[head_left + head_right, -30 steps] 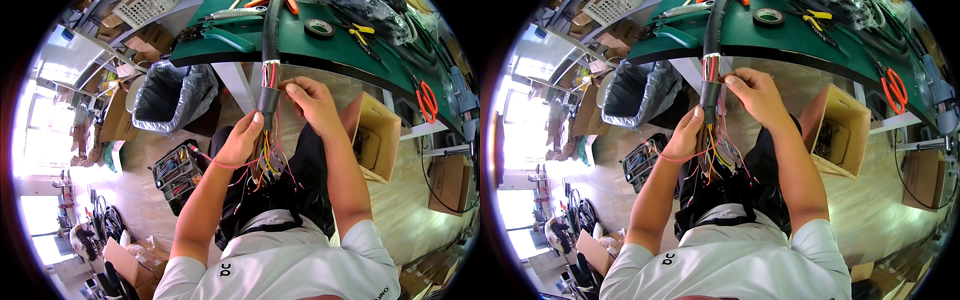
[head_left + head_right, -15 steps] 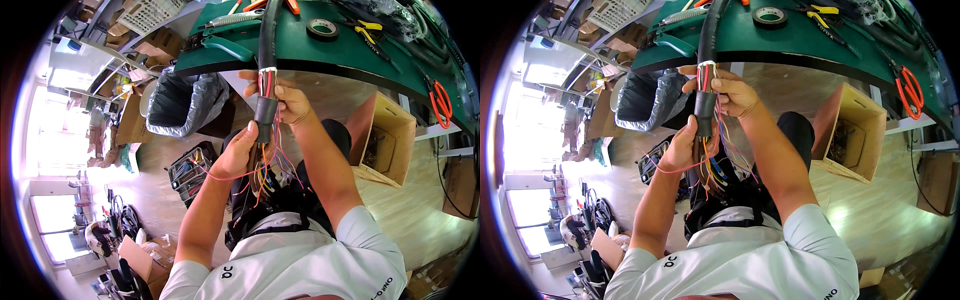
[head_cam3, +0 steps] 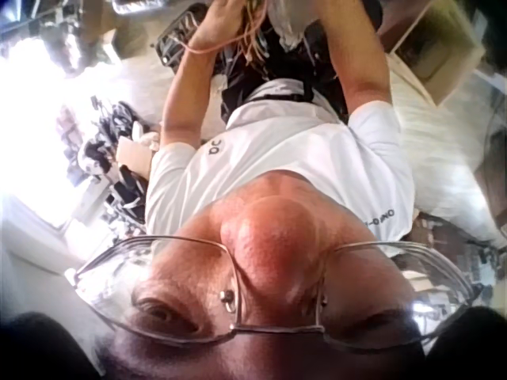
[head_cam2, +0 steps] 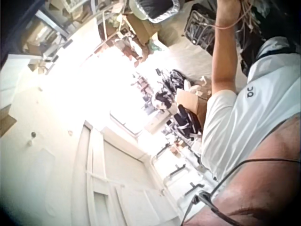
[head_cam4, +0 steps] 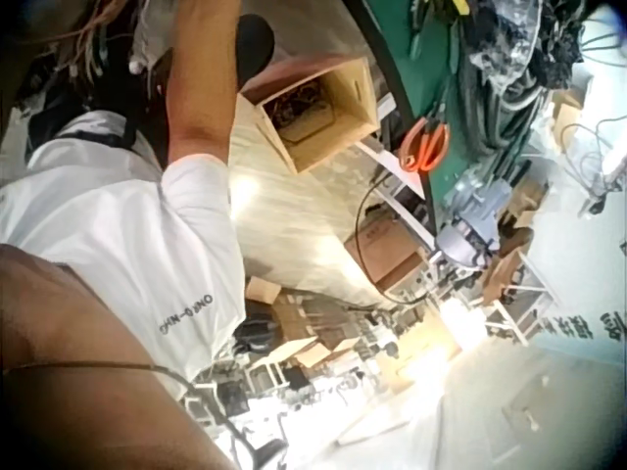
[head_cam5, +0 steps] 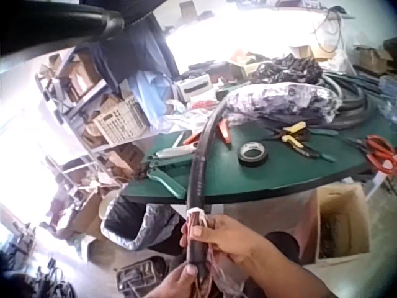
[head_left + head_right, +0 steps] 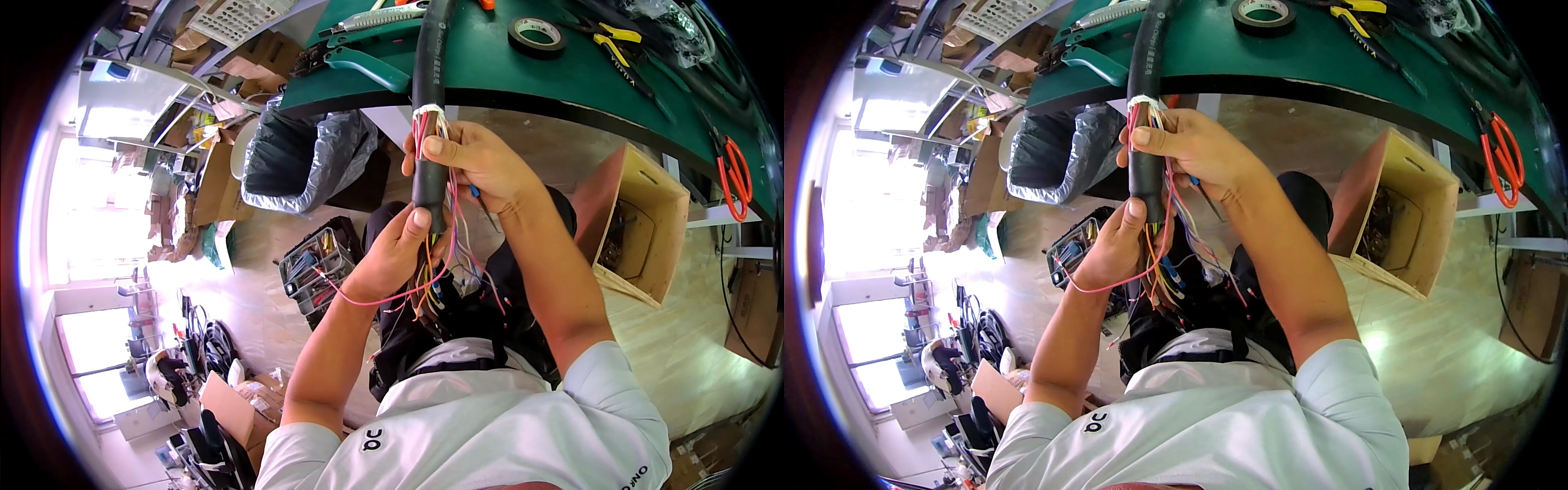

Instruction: The person handles a thick black cable bundle and organizes individual colored wires by hand.

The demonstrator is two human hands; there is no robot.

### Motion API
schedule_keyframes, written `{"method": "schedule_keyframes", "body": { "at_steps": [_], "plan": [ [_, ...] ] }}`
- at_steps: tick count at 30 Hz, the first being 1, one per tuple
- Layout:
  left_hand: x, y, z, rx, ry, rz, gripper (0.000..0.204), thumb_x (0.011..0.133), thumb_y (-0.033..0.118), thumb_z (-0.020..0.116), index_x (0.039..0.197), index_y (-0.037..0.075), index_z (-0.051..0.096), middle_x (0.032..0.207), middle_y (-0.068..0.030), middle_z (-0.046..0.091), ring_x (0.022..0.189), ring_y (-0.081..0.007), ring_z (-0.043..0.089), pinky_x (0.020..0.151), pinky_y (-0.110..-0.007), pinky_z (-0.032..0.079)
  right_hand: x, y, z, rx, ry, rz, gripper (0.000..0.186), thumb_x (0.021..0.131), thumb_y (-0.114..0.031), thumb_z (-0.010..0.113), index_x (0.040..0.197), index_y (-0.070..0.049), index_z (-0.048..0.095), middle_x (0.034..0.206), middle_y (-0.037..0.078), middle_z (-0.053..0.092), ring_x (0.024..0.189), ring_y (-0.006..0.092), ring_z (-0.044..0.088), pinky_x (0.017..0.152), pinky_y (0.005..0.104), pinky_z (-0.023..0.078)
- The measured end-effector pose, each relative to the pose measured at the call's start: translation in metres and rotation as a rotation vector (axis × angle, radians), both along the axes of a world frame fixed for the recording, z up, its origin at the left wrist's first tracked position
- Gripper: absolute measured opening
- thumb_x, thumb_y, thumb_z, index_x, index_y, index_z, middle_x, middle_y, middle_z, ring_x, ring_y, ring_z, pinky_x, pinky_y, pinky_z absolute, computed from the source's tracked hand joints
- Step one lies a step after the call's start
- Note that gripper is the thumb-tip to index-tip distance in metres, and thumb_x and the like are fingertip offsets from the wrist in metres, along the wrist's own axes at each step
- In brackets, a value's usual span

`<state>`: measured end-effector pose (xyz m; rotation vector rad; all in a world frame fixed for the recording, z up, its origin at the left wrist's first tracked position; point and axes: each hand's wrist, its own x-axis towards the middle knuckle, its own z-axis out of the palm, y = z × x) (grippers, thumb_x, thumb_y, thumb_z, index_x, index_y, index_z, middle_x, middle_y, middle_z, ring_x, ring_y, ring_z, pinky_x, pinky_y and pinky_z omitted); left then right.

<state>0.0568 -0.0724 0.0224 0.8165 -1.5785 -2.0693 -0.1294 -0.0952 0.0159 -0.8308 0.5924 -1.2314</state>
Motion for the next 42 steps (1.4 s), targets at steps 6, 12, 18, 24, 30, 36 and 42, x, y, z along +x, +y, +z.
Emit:
{"method": "schedule_keyframes", "body": {
  "at_steps": [6,12,18,24,30,36,42],
  "plan": [
    [-0.012,0.014,0.008,-0.115,-0.169,0.121,0.062,0.098,0.059,0.04,0.107,-0.001,0.051,0.079,-0.006,0.056,0.065,-0.0121,0.053,0.06,-0.025,0.043,-0.009,0.01,0.018,0.082,0.228,-0.017,0.043,0.086,-0.045,0.07,0.102,-0.005,0.065,0.086,0.004,0.07,0.06,0.0045,0.059,0.042,0.0174,0.037],
    [-0.007,-0.016,-0.011,0.344,0.196,-0.015,0.072,0.097,0.065,0.025,0.114,0.001,0.052,0.089,-0.0095,0.058,0.078,-0.0236,0.058,0.07,-0.034,0.048,-0.01,0.008,0.022,0.071,0.283,-0.004,0.043,0.086,-0.047,0.069,0.101,-0.006,0.066,0.085,0.004,0.07,0.057,0.0032,0.057,0.04,0.0169,0.032],
    [-0.014,-0.021,-0.004,0.384,0.228,-0.042,0.068,0.097,0.064,0.029,0.112,0.002,0.053,0.088,-0.0078,0.057,0.076,-0.0199,0.056,0.066,-0.033,0.048,-0.013,0.009,0.023,0.079,0.33,0.009,0.044,0.086,-0.048,0.07,0.099,-0.006,0.066,0.085,0.003,0.069,0.057,0.0033,0.055,0.041,0.0177,0.032],
    [-0.014,-0.011,0.002,0.21,0.027,0.063,0.063,0.097,0.063,0.033,0.104,0.003,0.053,0.079,-0.0061,0.056,0.067,-0.0155,0.053,0.059,-0.029,0.044,-0.005,0.014,0.034,0.146,0.421,-0.081,0.04,0.086,-0.046,0.07,0.095,-0.007,0.066,0.084,0.002,0.069,0.06,0.0043,0.056,0.042,0.0191,0.033],
    [-0.023,-0.005,0.002,0.163,-0.015,0.134,0.067,0.098,0.064,0.026,0.1,0.004,0.055,0.072,-0.0062,0.056,0.058,-0.0147,0.051,0.055,-0.028,0.043,0.006,0.011,0.035,0.148,0.471,-0.189,0.03,0.088,-0.035,0.07,0.085,-0.005,0.066,0.074,0.004,0.065,0.054,0.0089,0.053,0.044,0.024,0.033],
    [-0.016,-0.008,-0.006,0.214,0.134,0.093,0.065,0.101,0.058,0.023,0.114,0.002,0.054,0.084,-0.0088,0.06,0.066,-0.015,0.056,0.061,-0.028,0.046,-0.006,0.024,0.04,0.181,0.478,-0.132,0.038,0.09,-0.043,0.065,0.092,-0.005,0.066,0.077,0.002,0.064,0.048,0.0034,0.043,0.041,0.0219,0.029],
    [-0.005,-0.003,-0.014,0.09,0.123,0.126,0.05,0.103,0.042,0.038,0.124,-0.003,0.048,0.101,-0.0122,0.061,0.083,-0.0184,0.061,0.075,-0.032,0.051,-0.014,0.046,0.025,0.237,0.475,-0.256,0.047,0.09,-0.05,0.063,0.092,-0.003,0.065,0.073,0.0,0.059,0.049,0.0051,0.043,0.044,0.0222,0.03]
  ]
}}
